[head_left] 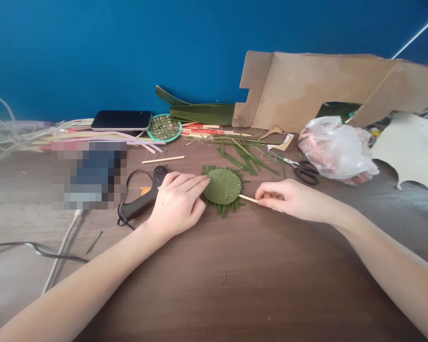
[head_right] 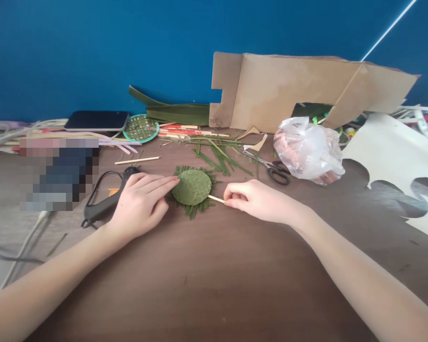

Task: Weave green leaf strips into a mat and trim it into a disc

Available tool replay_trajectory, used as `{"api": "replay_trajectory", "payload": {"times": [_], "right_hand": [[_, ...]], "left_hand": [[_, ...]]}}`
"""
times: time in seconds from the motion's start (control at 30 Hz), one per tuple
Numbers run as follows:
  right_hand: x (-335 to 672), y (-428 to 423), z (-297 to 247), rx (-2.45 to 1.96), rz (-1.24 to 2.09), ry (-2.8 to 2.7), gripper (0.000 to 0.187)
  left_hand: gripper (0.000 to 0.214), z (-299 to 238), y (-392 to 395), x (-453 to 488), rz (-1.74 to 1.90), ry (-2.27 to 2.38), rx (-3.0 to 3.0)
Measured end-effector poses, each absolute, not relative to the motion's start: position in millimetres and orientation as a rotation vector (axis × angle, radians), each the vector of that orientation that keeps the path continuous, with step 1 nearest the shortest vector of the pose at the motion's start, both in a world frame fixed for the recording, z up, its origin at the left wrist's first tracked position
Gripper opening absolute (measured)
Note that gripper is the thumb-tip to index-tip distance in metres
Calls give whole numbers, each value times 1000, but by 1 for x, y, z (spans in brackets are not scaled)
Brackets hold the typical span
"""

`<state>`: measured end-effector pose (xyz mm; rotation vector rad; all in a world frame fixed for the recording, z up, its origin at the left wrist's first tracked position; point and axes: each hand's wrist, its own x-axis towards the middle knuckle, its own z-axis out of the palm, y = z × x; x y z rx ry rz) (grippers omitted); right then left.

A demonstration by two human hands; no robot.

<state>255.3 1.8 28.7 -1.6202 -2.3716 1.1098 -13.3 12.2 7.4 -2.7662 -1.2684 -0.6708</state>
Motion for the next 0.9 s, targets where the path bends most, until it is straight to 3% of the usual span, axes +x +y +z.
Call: {"api": "replay_trajectory", "payload": {"times": [0.77,0.9], "right_hand": [[252,0,29,-1562,1155,-2404,19],[249,-1,24,-1530,1030,-2402,20]], "left_hand": [[38,4,12,-13,-466,-1250,-2680],[37,3,12,-13,-504,-1220,-2640]]}}
